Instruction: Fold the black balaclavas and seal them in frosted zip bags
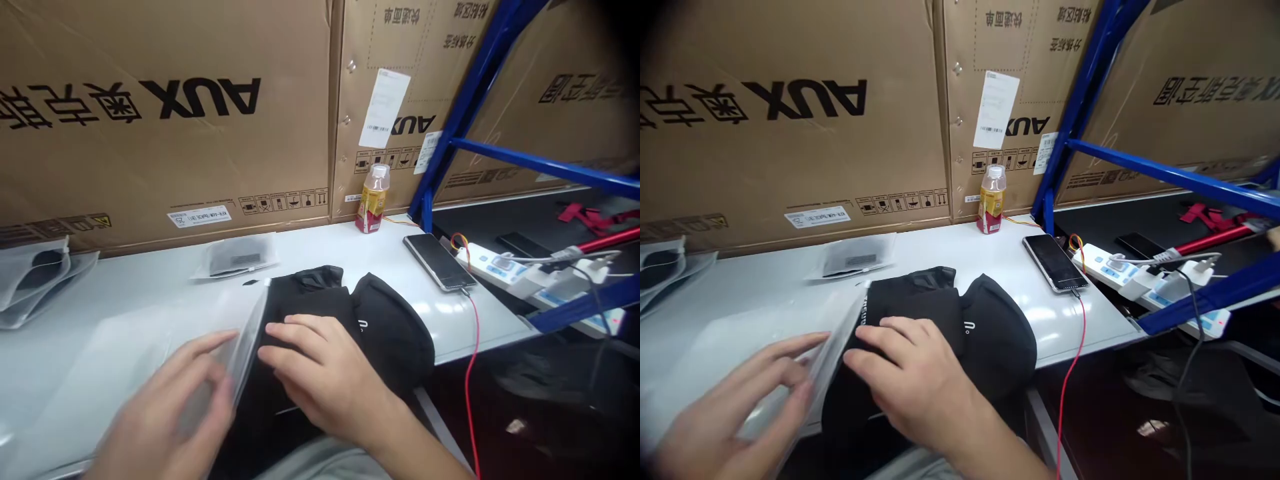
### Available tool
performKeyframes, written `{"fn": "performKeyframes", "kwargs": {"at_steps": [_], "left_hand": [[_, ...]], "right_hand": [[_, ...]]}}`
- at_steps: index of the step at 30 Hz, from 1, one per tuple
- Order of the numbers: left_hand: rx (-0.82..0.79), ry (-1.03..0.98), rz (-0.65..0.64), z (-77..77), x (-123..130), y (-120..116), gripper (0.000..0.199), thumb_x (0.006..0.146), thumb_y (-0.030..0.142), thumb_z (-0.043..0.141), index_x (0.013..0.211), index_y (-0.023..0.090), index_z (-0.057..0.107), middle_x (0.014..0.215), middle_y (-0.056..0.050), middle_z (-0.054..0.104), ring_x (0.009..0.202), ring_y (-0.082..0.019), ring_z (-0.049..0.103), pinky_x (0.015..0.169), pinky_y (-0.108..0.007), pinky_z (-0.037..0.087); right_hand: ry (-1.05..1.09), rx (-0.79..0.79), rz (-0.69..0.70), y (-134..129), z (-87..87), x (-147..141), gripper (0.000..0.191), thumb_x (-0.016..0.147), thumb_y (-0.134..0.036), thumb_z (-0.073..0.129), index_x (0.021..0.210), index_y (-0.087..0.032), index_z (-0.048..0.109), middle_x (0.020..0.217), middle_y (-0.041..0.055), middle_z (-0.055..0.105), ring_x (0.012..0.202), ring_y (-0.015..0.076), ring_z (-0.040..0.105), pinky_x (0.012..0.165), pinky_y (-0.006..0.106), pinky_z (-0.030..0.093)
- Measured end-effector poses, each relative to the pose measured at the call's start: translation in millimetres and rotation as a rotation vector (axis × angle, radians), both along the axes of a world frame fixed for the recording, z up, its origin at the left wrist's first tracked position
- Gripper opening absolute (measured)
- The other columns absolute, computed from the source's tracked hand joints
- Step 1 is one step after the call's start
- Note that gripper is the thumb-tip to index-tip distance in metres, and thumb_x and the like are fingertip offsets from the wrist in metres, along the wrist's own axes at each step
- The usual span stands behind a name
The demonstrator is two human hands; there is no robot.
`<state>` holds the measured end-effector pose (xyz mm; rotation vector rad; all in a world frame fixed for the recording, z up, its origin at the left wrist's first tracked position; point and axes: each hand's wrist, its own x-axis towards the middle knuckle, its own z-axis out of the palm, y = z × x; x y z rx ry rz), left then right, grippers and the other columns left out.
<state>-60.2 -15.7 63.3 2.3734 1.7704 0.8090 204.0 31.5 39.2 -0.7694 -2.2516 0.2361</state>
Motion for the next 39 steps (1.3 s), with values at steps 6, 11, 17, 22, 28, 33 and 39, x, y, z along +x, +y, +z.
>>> {"fn": "performKeyframes", "kwargs": {"at_steps": [6,11,17,22,28,33,39], "left_hand": [[-0.021,-0.073,0.046,-1.8,34.9,5.3,0.027,0.099,0.042,0.053,0.078,0.025,0.061,0.122,-0.006,0.075,0.1,-0.021,0.077,0.067,-0.021,0.064],[-0.206,-0.128,0.005,-3.7,34.5,7.0,0.026,0.098,0.04,0.057,0.12,0.028,0.057,0.081,0.004,0.071,0.048,-0.011,0.064,0.043,-0.017,0.052],[-0.135,-0.092,-0.18,2.2,33.1,15.3,0.041,0.099,0.026,0.051,0.136,0.034,0.067,0.075,0.004,0.069,0.056,-0.012,0.065,0.056,-0.018,0.054],[-0.039,-0.051,-0.185,9.0,26.8,25.1,0.026,0.096,0.023,0.048,0.074,0.024,0.061,0.065,0.003,0.061,0.051,-0.013,0.056,0.048,-0.022,0.043],[-0.004,-0.087,-0.175,6.9,45.8,23.2,0.037,0.104,0.029,0.039,0.067,0.023,0.037,0.062,0.003,0.042,0.052,-0.013,0.044,0.051,-0.026,0.035],[0.134,-0.106,-0.039,3.3,48.6,25.2,0.037,0.105,0.027,0.036,0.068,0.023,0.031,0.066,0.003,0.031,0.054,-0.013,0.036,0.054,-0.03,0.029],[0.131,-0.029,-0.034,-7.0,54.7,32.2,0.037,0.102,0.021,0.042,0.066,0.023,0.033,0.063,0.003,0.035,0.053,-0.013,0.037,0.054,-0.031,0.029]], "right_hand": [[-0.053,-0.044,0.039,6.5,-10.9,-2.7,0.013,0.102,-0.013,0.057,0.103,-0.022,0.067,0.111,0.004,0.077,0.108,0.0197,0.066,0.091,0.035,0.053],[-0.019,-0.176,0.128,13.2,-7.5,6.1,0.016,0.098,-0.008,0.058,0.102,-0.021,0.066,0.103,0.0036,0.076,0.102,0.0191,0.069,0.096,0.033,0.053],[-0.007,-0.342,0.174,14.0,5.1,12.8,0.019,0.097,-0.007,0.061,0.1,-0.023,0.07,0.104,0.0015,0.077,0.104,0.0179,0.071,0.099,0.03,0.055],[0.087,-0.54,0.237,17.0,17.7,36.4,0.039,0.094,0.002,0.051,0.104,-0.028,0.075,0.146,-0.0017,0.066,0.127,0.0165,0.067,0.105,0.03,0.056],[0.067,-0.369,-0.563,34.8,2.1,53.5,0.025,0.105,-0.041,0.056,0.114,-0.022,0.07,0.113,0.0117,0.071,0.094,0.027,0.072,0.083,0.041,0.061],[-0.234,-0.357,-0.735,36.1,-5.4,46.5,0.051,0.099,-0.069,0.053,0.087,-0.022,0.066,0.093,0.0148,0.065,0.091,0.0365,0.068,0.08,0.051,0.058],[-0.056,-0.56,-0.538,19.9,6.8,28.6,0.045,0.091,-0.058,0.071,0.116,-0.025,0.054,0.106,0.0119,0.072,0.099,0.0358,0.073,0.077,0.044,0.059]]}}
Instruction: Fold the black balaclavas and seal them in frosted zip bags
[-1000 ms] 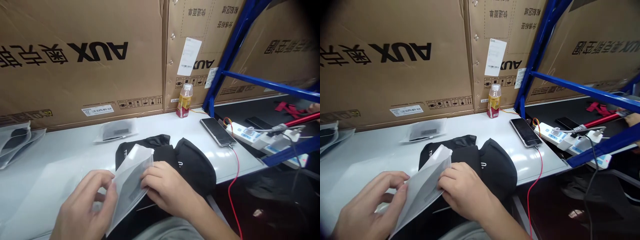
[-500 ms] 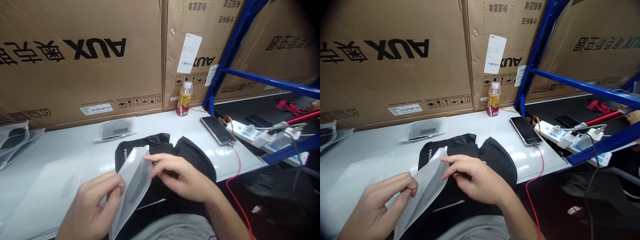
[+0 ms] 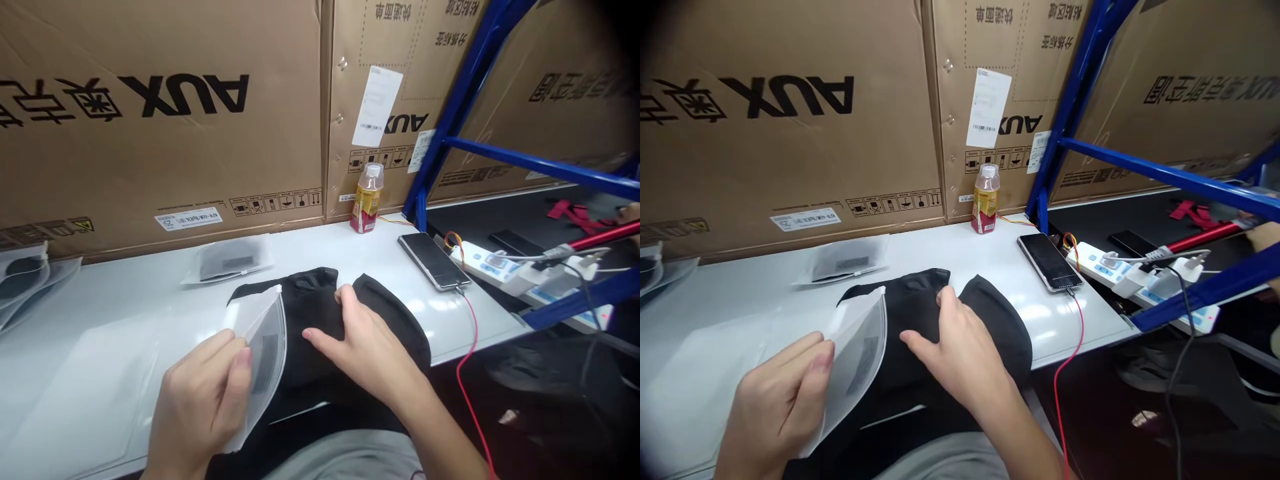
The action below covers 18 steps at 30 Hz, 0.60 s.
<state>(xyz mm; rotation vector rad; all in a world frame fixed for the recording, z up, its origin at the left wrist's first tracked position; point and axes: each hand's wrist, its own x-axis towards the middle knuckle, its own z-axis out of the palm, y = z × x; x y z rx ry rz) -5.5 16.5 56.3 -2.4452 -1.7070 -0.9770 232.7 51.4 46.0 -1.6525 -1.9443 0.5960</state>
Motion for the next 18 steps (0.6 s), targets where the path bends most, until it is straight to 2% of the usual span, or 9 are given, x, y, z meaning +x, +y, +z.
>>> {"fn": "performKeyframes", "kwargs": {"at_steps": [3,7,10,12,15,18], "left_hand": [[0.037,-0.01,0.006,-4.9,-0.2,-1.5,0.037,0.103,0.02,0.042,0.068,0.022,0.032,0.064,0.004,0.032,0.054,-0.012,0.035,0.055,-0.03,0.028],[0.033,-0.012,-0.032,-9.5,-2.3,-1.7,0.036,0.103,0.017,0.042,0.068,0.022,0.035,0.065,0.004,0.035,0.054,-0.011,0.037,0.055,-0.029,0.029],[-0.018,-0.043,-0.051,-12.4,1.8,0.9,0.038,0.103,0.018,0.043,0.066,0.022,0.036,0.064,0.004,0.036,0.053,-0.012,0.037,0.054,-0.03,0.029],[-0.064,-0.069,-0.058,-13.5,7.7,3.1,0.038,0.104,0.018,0.042,0.066,0.022,0.038,0.063,0.003,0.039,0.053,-0.012,0.039,0.054,-0.029,0.031],[-0.087,-0.117,-0.035,-12.6,16.7,4.7,0.037,0.106,0.018,0.036,0.07,0.023,0.041,0.065,0.003,0.043,0.055,-0.013,0.044,0.055,-0.029,0.034],[-0.096,-0.17,-0.005,-9.7,20.4,3.0,0.038,0.108,0.021,0.031,0.071,0.024,0.038,0.066,0.003,0.042,0.056,-0.013,0.042,0.054,-0.029,0.035]], "right_hand": [[0.212,-0.098,0.007,-2.2,3.0,-1.5,0.052,0.087,-0.052,0.076,0.123,-0.027,0.048,0.107,0.0094,0.074,0.096,0.0333,0.076,0.071,0.04,0.059],[0.629,-0.224,0.002,7.0,9.7,16.0,0.063,0.084,-0.04,0.081,0.135,-0.03,0.045,0.118,0.0071,0.074,0.105,0.0292,0.075,0.087,0.042,0.061],[1.02,-0.313,-0.039,13.8,11.3,30.7,0.071,0.08,-0.042,0.086,0.139,-0.03,0.048,0.118,0.0055,0.075,0.102,0.0281,0.076,0.09,0.044,0.062],[1.168,-0.372,-0.04,13.7,6.3,31.4,0.071,0.078,-0.044,0.087,0.138,-0.027,0.052,0.122,0.007,0.075,0.108,0.0298,0.075,0.094,0.045,0.061],[1.106,-0.465,0.013,5.5,-7.8,18.4,0.075,0.08,-0.044,0.086,0.143,-0.028,0.049,0.131,0.0085,0.071,0.127,0.0316,0.067,0.105,0.048,0.056],[0.788,-0.434,0.026,-6.6,-17.9,2.1,0.083,0.083,-0.043,0.082,0.153,-0.032,0.037,0.139,0.0111,0.066,0.142,0.0332,0.055,0.111,0.053,0.051]]}}
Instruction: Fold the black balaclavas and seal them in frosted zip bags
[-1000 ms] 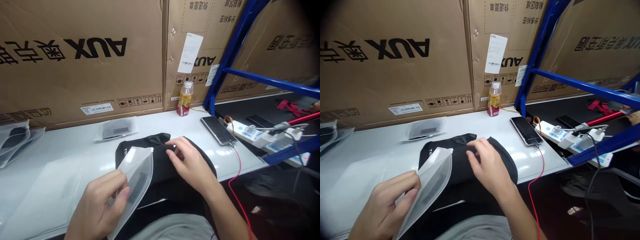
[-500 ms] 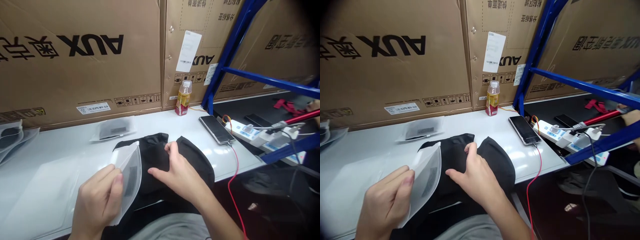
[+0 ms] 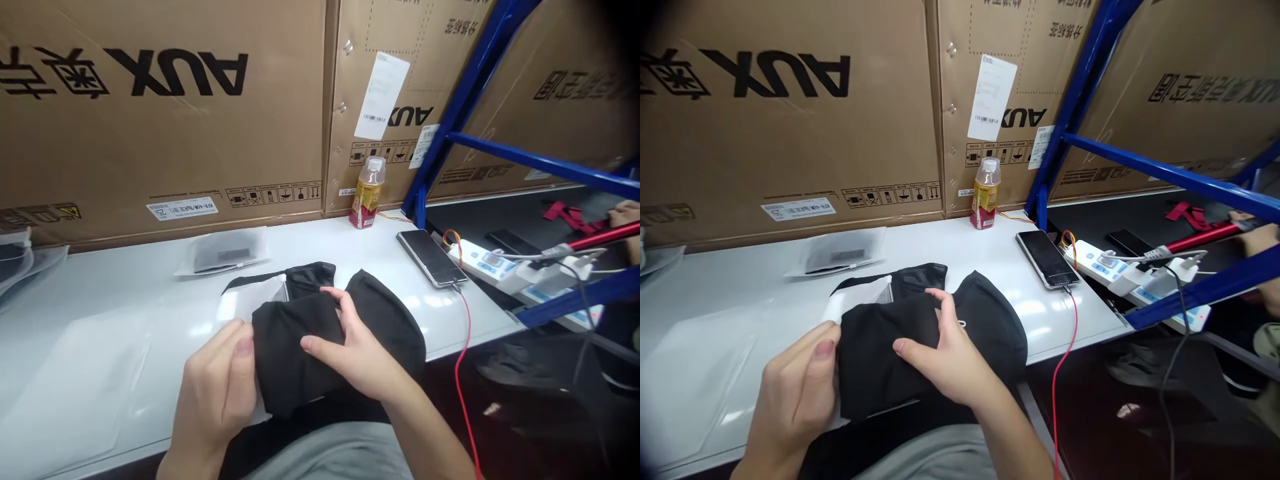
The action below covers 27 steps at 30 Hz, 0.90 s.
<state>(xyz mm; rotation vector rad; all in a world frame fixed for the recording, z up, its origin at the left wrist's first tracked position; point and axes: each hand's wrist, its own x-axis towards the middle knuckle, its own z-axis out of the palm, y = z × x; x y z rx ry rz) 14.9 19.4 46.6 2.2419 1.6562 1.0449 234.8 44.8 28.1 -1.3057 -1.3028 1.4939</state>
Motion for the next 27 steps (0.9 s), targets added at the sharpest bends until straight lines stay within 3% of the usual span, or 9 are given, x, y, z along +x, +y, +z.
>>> {"fn": "performKeyframes", "kwargs": {"at_steps": [4,8,11,15,18,20,22,25,27], "left_hand": [[-0.041,-0.031,-0.034,3.6,-3.2,-3.8,0.041,0.11,0.024,0.025,0.073,0.024,0.041,0.067,0.002,0.044,0.057,-0.014,0.044,0.055,-0.029,0.036],[-0.095,-0.035,-0.152,4.2,-9.1,-3.5,0.04,0.11,0.028,0.025,0.074,0.023,0.042,0.071,0.001,0.047,0.061,-0.015,0.048,0.057,-0.029,0.04],[-0.189,-0.003,-0.323,2.1,-14.9,-1.5,0.041,0.11,0.038,0.029,0.075,0.023,0.044,0.076,0.0,0.051,0.065,-0.016,0.051,0.06,-0.029,0.043],[-0.3,-0.039,-0.374,-2.3,-22.5,0.4,0.043,0.11,0.05,0.029,0.08,0.023,0.046,0.082,-0.001,0.051,0.069,-0.017,0.051,0.063,-0.03,0.043],[-0.362,-0.097,-0.325,-4.8,-23.7,2.6,0.046,0.11,0.05,0.022,0.079,0.024,0.043,0.082,0.0,0.049,0.069,-0.018,0.049,0.063,-0.031,0.043],[-0.387,-0.105,-0.304,-5.4,-22.3,4.8,0.047,0.11,0.051,0.019,0.079,0.024,0.042,0.082,-0.001,0.048,0.069,-0.019,0.047,0.064,-0.032,0.043],[-0.399,-0.107,-0.289,-5.3,-20.8,6.5,0.046,0.11,0.052,0.018,0.08,0.025,0.041,0.082,-0.001,0.048,0.07,-0.019,0.046,0.064,-0.032,0.043],[-0.405,-0.121,-0.28,-4.8,-21.1,6.8,0.048,0.11,0.055,0.017,0.081,0.025,0.04,0.082,-0.001,0.047,0.069,-0.019,0.044,0.063,-0.032,0.042],[-0.391,-0.131,-0.278,-5.2,-23.1,5.8,0.049,0.109,0.058,0.017,0.081,0.025,0.04,0.083,0.0,0.046,0.069,-0.019,0.043,0.064,-0.032,0.041]], "right_hand": [[-0.41,0.194,-0.001,-10.9,5.7,-14.9,0.081,0.094,-0.04,0.068,0.161,-0.031,0.024,0.148,0.0171,0.056,0.135,0.0371,0.061,0.102,0.054,0.056],[-0.598,0.41,0.012,-8.7,15.9,-28.9,0.066,0.098,-0.026,0.056,0.159,-0.023,0.031,0.154,0.0212,0.049,0.109,0.0346,0.074,0.086,0.048,0.064],[-0.597,0.472,0.008,-1.5,18.0,-26.1,0.061,0.101,-0.023,0.053,0.158,-0.022,0.033,0.164,0.0224,0.035,0.124,0.0345,0.068,0.095,0.05,0.062],[-0.497,0.473,0.347,3.1,19.7,7.8,0.082,0.093,-0.044,0.075,0.162,-0.037,0.031,0.178,0.0138,0.011,0.151,0.0368,0.046,0.108,0.052,0.055],[-0.57,0.548,0.504,1.2,19.7,29.1,0.092,0.079,-0.029,0.09,0.157,-0.045,0.044,0.18,0.0032,-0.004,0.158,0.0392,0.031,0.113,0.051,0.052],[-0.688,0.667,0.467,0.3,18.3,30.9,0.085,0.08,-0.009,0.084,0.151,-0.042,0.053,0.18,-0.0003,0.003,0.163,0.0392,0.017,0.12,0.057,0.043],[-0.755,0.8,0.467,1.3,16.7,24.7,0.075,0.081,-0.001,0.075,0.147,-0.034,0.059,0.176,0.0018,0.026,0.164,0.0369,0.013,0.125,0.061,0.034],[-0.747,0.945,0.469,3.8,14.9,10.4,0.055,0.089,-0.006,0.065,0.141,-0.025,0.063,0.152,0.0058,0.063,0.152,0.0315,0.044,0.121,0.054,0.039],[-0.736,0.999,0.386,3.4,12.9,1.6,0.047,0.095,-0.011,0.061,0.14,-0.021,0.063,0.139,0.0076,0.072,0.133,0.0283,0.062,0.109,0.048,0.049]]}}
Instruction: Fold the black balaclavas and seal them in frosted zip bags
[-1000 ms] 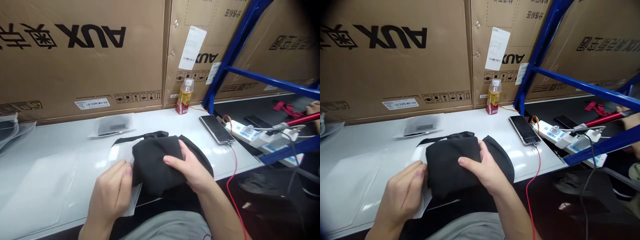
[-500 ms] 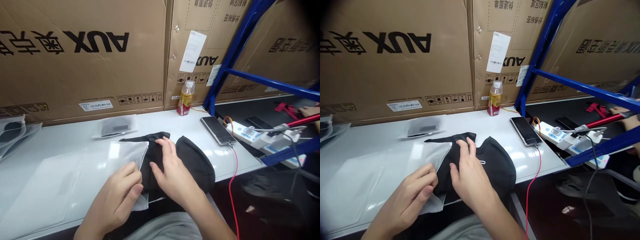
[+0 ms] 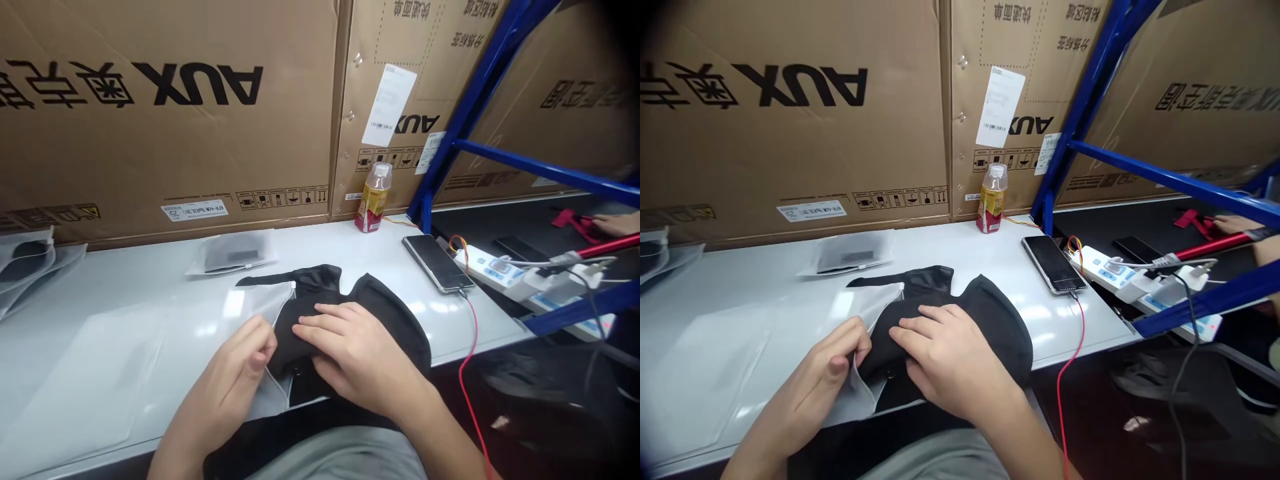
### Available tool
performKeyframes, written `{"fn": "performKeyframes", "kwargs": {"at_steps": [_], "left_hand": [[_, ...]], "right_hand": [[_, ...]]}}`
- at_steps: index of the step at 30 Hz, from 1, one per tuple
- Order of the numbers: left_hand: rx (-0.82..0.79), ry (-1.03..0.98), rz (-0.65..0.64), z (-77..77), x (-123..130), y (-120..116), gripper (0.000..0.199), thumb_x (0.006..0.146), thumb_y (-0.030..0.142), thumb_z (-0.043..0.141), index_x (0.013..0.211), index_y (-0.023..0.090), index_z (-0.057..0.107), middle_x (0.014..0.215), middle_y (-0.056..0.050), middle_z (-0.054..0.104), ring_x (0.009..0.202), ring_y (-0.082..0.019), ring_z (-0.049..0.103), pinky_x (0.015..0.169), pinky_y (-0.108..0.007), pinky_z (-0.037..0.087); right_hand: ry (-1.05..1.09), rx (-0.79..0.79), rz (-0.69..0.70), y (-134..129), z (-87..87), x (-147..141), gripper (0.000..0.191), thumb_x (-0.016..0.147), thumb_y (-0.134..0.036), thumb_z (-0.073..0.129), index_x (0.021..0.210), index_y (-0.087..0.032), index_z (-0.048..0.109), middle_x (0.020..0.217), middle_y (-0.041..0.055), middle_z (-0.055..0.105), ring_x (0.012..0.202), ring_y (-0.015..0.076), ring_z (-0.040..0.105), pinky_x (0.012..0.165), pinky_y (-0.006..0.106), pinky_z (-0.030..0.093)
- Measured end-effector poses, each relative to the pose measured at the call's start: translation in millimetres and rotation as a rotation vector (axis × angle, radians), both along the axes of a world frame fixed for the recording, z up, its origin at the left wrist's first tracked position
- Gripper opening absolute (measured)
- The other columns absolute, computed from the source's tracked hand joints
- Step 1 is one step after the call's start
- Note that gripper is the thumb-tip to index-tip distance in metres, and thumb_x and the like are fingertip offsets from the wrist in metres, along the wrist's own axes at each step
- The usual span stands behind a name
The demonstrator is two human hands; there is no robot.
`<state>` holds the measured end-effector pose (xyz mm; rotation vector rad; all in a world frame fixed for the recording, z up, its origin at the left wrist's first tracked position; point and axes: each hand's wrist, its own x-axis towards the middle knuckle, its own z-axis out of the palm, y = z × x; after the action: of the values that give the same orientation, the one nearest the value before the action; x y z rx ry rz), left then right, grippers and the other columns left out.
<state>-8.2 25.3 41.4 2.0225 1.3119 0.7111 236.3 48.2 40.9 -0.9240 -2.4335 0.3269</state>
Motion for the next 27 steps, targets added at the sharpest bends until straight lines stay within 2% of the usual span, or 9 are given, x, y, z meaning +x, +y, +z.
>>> {"fn": "performKeyframes", "kwargs": {"at_steps": [4,7,10,12,14,17,19,23,27], "left_hand": [[0.063,-0.011,0.019,-1.1,-1.9,-2.9,0.047,0.11,0.058,0.024,0.083,0.024,0.042,0.083,0.0,0.046,0.07,-0.018,0.045,0.064,-0.031,0.041],[0.09,-0.028,-0.003,2.3,3.6,-4.6,0.045,0.111,0.053,0.029,0.081,0.023,0.046,0.082,0.0,0.049,0.07,-0.017,0.048,0.064,-0.03,0.043],[0.109,-0.031,-0.006,9.3,10.6,-3.2,0.041,0.111,0.044,0.037,0.081,0.023,0.056,0.082,-0.001,0.056,0.073,-0.017,0.055,0.067,-0.029,0.048],[0.153,-0.002,0.062,10.8,10.3,0.6,0.033,0.11,0.042,0.043,0.094,0.025,0.066,0.092,-0.004,0.066,0.086,-0.019,0.063,0.078,-0.032,0.054],[0.204,0.086,0.17,6.0,3.7,6.0,0.032,0.108,0.045,0.046,0.121,0.028,0.069,0.119,-0.007,0.071,0.114,-0.025,0.066,0.098,-0.04,0.056],[0.162,0.289,0.24,-12.1,-12.0,12.2,0.051,0.11,0.05,0.038,0.157,0.033,0.049,0.161,-0.006,0.052,0.153,-0.031,0.043,0.122,-0.057,0.041],[0.101,0.364,0.21,-24.4,-19.9,12.7,0.056,0.111,0.049,0.03,0.165,0.035,0.034,0.172,-0.003,0.037,0.161,-0.03,0.028,0.128,-0.061,0.031],[0.075,0.346,0.188,-31.4,-22.7,7.9,0.056,0.113,0.048,0.022,0.167,0.039,0.026,0.177,0.001,0.022,0.163,-0.031,0.017,0.127,-0.063,0.03],[0.06,0.311,0.193,-22.9,-20.4,5.5,0.055,0.112,0.05,0.022,0.166,0.042,0.03,0.178,0.003,0.017,0.163,-0.034,0.017,0.124,-0.066,0.033]], "right_hand": [[0.027,0.06,-0.085,-8.8,-9.2,-13.7,0.043,0.097,-0.016,0.061,0.14,-0.022,0.062,0.136,0.009,0.072,0.116,0.0272,0.067,0.091,0.044,0.052],[-0.024,0.062,-0.01,-17.1,-15.3,-22.4,0.04,0.097,-0.018,0.062,0.137,-0.024,0.063,0.144,0.0057,0.068,0.126,0.031,0.059,0.095,0.049,0.048],[0.016,-0.024,-0.088,-21.2,-13.6,-29.5,0.038,0.101,-0.018,0.056,0.138,-0.024,0.063,0.146,0.0053,0.066,0.129,0.0306,0.056,0.098,0.05,0.047],[0.049,-0.123,-0.142,-20.4,-8.9,-30.9,0.039,0.1,-0.019,0.057,0.139,-0.026,0.063,0.147,0.0051,0.065,0.127,0.0299,0.056,0.1,0.05,0.048],[0.057,-0.193,-0.082,-16.5,-3.9,-28.2,0.041,0.098,-0.021,0.062,0.138,-0.029,0.065,0.149,0.0031,0.064,0.136,0.0313,0.052,0.109,0.053,0.045],[0.025,-0.246,0.107,-7.0,0.9,-20.6,0.04,0.1,-0.022,0.063,0.138,-0.033,0.065,0.154,-0.0014,0.06,0.157,0.0356,0.03,0.128,0.066,0.018],[0.008,-0.25,0.22,-0.3,2.3,-18.3,0.037,0.102,-0.02,0.06,0.137,-0.031,0.066,0.15,-0.0023,0.064,0.161,0.0314,0.026,0.131,0.065,0.007],[-0.007,-0.162,0.346,7.0,-0.3,-33.0,0.028,0.1,-0.015,0.059,0.125,-0.021,0.07,0.128,0.0017,0.076,0.147,0.0202,0.049,0.134,0.042,0.017],[-0.033,-0.062,0.147,6.2,-7.8,-68.9,0.026,0.097,-0.016,0.057,0.117,-0.012,0.073,0.133,0.0157,0.073,0.143,0.0308,0.052,0.131,0.051,0.026]]}}
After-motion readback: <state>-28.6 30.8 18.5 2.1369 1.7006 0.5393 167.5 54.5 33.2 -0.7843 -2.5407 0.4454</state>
